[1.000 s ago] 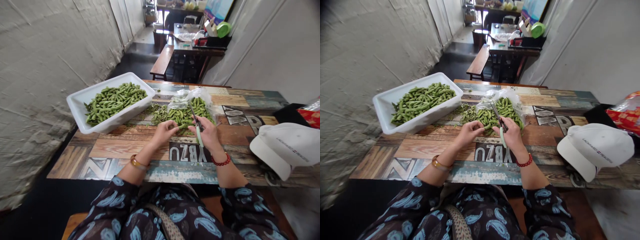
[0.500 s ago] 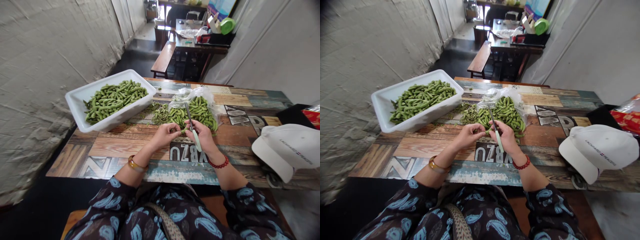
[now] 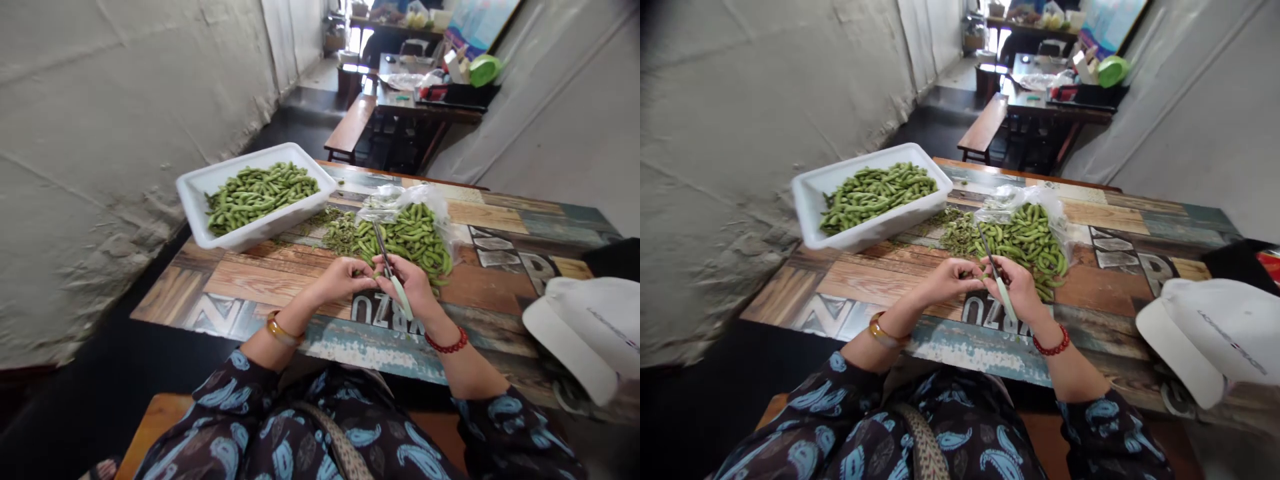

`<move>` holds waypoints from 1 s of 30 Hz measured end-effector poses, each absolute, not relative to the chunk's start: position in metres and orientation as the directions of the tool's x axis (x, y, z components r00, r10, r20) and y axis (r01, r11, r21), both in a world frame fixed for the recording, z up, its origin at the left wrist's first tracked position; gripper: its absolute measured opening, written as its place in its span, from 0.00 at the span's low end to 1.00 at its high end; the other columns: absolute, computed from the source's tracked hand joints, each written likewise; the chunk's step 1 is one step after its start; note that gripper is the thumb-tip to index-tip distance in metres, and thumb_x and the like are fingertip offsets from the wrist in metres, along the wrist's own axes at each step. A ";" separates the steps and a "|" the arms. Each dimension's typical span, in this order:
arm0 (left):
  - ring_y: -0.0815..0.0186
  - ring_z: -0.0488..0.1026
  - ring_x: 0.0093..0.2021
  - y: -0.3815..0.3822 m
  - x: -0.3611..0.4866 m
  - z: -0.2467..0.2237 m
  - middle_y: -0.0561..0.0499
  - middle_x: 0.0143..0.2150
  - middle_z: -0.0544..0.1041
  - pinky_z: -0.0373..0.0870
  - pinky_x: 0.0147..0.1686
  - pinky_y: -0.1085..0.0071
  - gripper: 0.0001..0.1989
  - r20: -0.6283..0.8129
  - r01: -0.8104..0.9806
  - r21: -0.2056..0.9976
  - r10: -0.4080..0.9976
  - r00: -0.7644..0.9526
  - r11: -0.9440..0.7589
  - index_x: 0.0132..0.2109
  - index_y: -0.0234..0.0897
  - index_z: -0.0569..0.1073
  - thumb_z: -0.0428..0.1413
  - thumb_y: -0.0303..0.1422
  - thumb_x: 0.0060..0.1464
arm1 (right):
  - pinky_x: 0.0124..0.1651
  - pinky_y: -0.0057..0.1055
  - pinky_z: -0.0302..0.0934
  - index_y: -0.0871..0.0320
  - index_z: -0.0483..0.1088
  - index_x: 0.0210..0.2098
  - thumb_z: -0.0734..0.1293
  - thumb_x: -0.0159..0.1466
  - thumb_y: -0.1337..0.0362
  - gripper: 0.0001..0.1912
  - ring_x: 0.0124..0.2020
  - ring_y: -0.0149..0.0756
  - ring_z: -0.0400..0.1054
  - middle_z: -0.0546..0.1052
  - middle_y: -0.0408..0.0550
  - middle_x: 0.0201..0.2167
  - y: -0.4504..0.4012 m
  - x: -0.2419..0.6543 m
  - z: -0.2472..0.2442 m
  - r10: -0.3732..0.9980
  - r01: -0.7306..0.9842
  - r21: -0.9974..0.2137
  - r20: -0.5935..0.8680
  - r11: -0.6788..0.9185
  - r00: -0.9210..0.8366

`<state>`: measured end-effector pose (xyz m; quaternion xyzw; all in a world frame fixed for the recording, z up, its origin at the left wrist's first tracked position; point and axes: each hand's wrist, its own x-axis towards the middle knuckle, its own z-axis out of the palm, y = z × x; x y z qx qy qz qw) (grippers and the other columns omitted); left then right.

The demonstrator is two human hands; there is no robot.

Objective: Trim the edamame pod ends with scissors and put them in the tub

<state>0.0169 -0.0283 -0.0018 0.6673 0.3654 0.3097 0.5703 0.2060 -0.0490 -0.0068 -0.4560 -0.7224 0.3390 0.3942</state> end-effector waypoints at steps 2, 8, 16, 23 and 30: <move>0.72 0.62 0.28 -0.045 0.005 0.000 0.54 0.25 0.69 0.58 0.29 0.75 0.15 -0.013 0.074 0.997 0.859 0.512 -0.029 0.30 0.30 0.74 0.62 0.41 0.51 | 0.39 0.31 0.71 0.57 0.72 0.48 0.67 0.62 0.63 0.15 0.33 0.34 0.74 0.78 0.47 0.36 -0.055 0.198 -0.006 0.893 0.437 -0.788 0.311 0.434 -0.325; 0.74 0.57 0.26 -0.116 -0.055 0.011 0.55 0.25 0.65 0.53 0.27 0.75 0.19 -0.112 -0.088 0.987 0.964 0.241 0.136 0.32 0.32 0.72 0.62 0.47 0.50 | 0.42 0.38 0.72 0.55 0.71 0.50 0.67 0.64 0.64 0.15 0.40 0.42 0.76 0.79 0.51 0.41 -0.065 0.154 0.001 0.572 0.291 -0.604 0.344 0.742 -0.745; 0.78 0.50 0.20 -0.244 -0.107 0.011 0.59 0.22 0.62 0.44 0.20 0.75 0.23 -0.238 -0.350 0.926 0.940 -0.246 0.143 0.36 0.33 0.72 0.64 0.49 0.47 | 0.37 0.36 0.74 0.51 0.70 0.53 0.69 0.64 0.58 0.18 0.39 0.43 0.77 0.80 0.51 0.41 -0.084 0.067 -0.012 0.216 -0.062 -0.581 0.397 0.811 -0.892; 0.79 0.48 0.18 -0.327 -0.131 0.011 0.62 0.20 0.59 0.42 0.19 0.75 0.28 -0.297 -0.440 0.895 0.840 -0.454 0.078 0.39 0.32 0.71 0.67 0.51 0.41 | 0.40 0.35 0.75 0.50 0.71 0.52 0.69 0.63 0.61 0.17 0.42 0.43 0.78 0.80 0.51 0.44 -0.140 -0.007 -0.012 -0.031 -0.268 -0.627 0.361 0.731 -0.932; 0.78 0.50 0.18 -0.365 -0.153 -0.002 0.62 0.19 0.58 0.44 0.19 0.75 0.28 -0.279 -0.363 0.931 0.733 -0.621 0.046 0.36 0.32 0.72 0.63 0.56 0.44 | 0.41 0.37 0.75 0.52 0.71 0.52 0.67 0.64 0.60 0.17 0.40 0.44 0.77 0.79 0.52 0.41 -0.168 -0.055 -0.012 -0.152 -0.326 -0.671 0.305 0.666 -0.940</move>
